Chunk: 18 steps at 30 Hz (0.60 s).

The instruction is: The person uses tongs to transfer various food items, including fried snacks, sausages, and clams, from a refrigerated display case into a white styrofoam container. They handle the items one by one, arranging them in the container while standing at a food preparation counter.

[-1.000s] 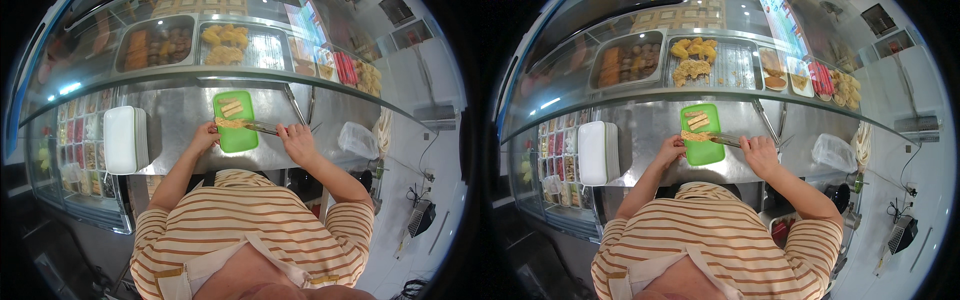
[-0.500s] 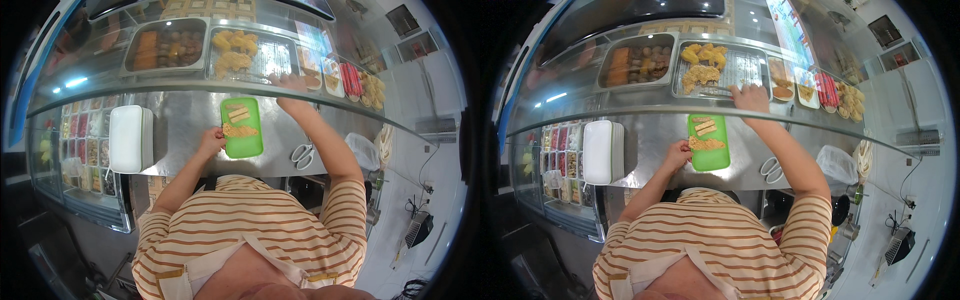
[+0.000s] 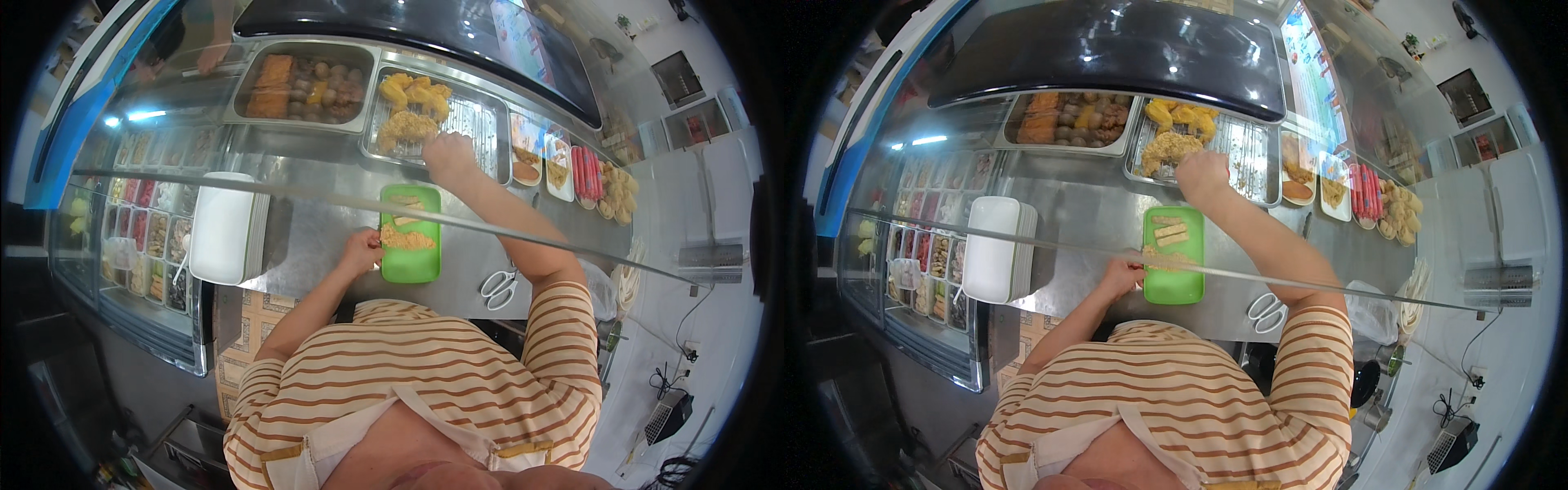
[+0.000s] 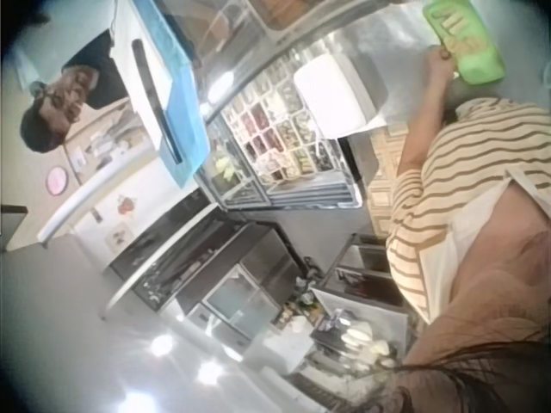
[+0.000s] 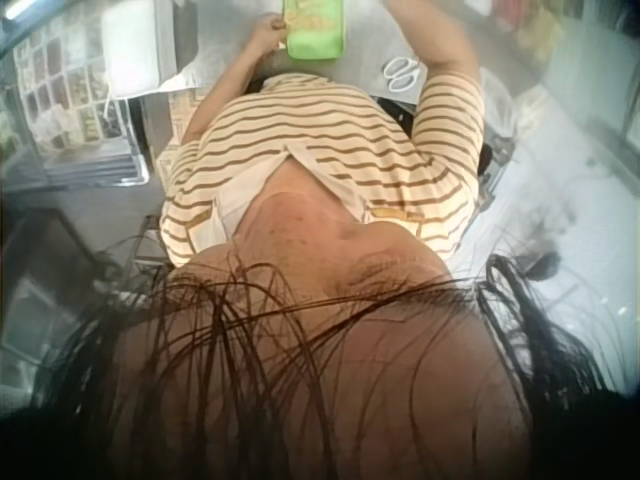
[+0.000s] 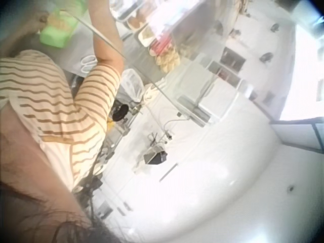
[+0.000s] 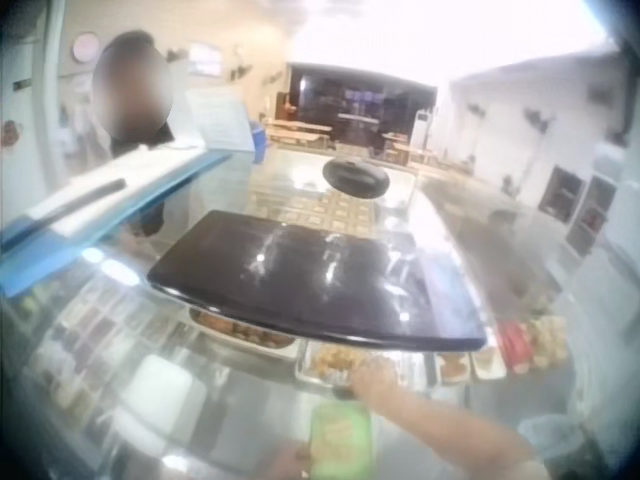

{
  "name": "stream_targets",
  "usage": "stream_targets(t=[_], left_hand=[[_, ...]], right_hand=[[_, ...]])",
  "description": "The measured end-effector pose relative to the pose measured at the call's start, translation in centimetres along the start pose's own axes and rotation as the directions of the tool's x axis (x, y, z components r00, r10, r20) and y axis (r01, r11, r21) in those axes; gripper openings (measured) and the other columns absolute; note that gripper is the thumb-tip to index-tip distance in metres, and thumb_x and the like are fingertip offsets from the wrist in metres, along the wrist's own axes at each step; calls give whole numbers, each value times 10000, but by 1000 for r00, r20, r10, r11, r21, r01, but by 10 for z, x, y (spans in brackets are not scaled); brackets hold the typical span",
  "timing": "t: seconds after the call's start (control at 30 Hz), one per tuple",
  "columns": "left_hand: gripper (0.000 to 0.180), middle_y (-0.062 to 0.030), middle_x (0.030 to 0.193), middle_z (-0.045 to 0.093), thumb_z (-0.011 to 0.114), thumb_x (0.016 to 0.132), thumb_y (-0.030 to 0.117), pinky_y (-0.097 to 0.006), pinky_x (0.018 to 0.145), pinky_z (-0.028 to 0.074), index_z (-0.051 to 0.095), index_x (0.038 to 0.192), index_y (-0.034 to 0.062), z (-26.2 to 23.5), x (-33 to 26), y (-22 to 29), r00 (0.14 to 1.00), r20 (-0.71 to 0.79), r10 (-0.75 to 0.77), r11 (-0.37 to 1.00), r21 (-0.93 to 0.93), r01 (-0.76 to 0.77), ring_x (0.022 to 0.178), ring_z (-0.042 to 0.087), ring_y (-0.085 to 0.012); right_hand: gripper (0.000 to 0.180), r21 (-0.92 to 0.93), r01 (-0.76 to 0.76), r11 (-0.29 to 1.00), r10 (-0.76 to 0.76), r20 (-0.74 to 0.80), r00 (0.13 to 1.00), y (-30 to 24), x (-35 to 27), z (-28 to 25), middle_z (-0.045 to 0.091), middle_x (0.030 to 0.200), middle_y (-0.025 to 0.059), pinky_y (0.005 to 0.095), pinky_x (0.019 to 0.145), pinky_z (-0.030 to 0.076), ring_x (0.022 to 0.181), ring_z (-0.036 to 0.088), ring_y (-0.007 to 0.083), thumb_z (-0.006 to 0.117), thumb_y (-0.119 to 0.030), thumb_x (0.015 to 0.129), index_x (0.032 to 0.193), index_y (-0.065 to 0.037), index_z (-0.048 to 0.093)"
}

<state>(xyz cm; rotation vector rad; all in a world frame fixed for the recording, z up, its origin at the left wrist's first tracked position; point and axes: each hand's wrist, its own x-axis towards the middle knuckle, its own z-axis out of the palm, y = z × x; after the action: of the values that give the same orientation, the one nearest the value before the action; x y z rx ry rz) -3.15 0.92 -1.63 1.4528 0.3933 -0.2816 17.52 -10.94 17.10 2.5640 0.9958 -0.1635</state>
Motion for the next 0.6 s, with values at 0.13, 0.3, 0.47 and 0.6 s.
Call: stream_targets(t=[0.13,0.3,0.47,0.6], left_hand=[[275,-92,746,646,648,711,-31,-283,493,493,626,985,-42,2,2,0,999,-18,-32,999,-4,32,598,617,-141],[254,-91,742,649,638,712,-28,-285,495,492,622,965,-38,1,-3,6,1000,-16,-27,1000,-10,27,589,609,-140],[246,-86,741,654,631,712,-30,-282,490,486,620,958,-29,2,-8,15,1000,-23,-12,1000,27,12,582,610,-139],[251,-81,738,657,627,711,-29,-273,464,468,617,961,-19,2,-7,14,1000,-15,-23,1000,11,23,567,611,-134]], right_hand=[[268,-134,-11,991,10,-8,1000,-12,5,10,639,980,147,450,616,491,865,631,302,588,-133,818,1042,10,631],[303,-193,54,980,-73,-90,993,-16,3,25,605,960,158,456,591,472,829,616,301,602,-151,806,1039,42,611],[251,-155,53,986,-83,-191,978,3,-13,47,592,816,98,425,571,449,778,611,269,591,-156,805,993,9,572],[196,-183,61,981,-114,-293,949,29,-37,57,578,734,72,410,568,442,737,605,259,583,-137,801,957,-23,549]])
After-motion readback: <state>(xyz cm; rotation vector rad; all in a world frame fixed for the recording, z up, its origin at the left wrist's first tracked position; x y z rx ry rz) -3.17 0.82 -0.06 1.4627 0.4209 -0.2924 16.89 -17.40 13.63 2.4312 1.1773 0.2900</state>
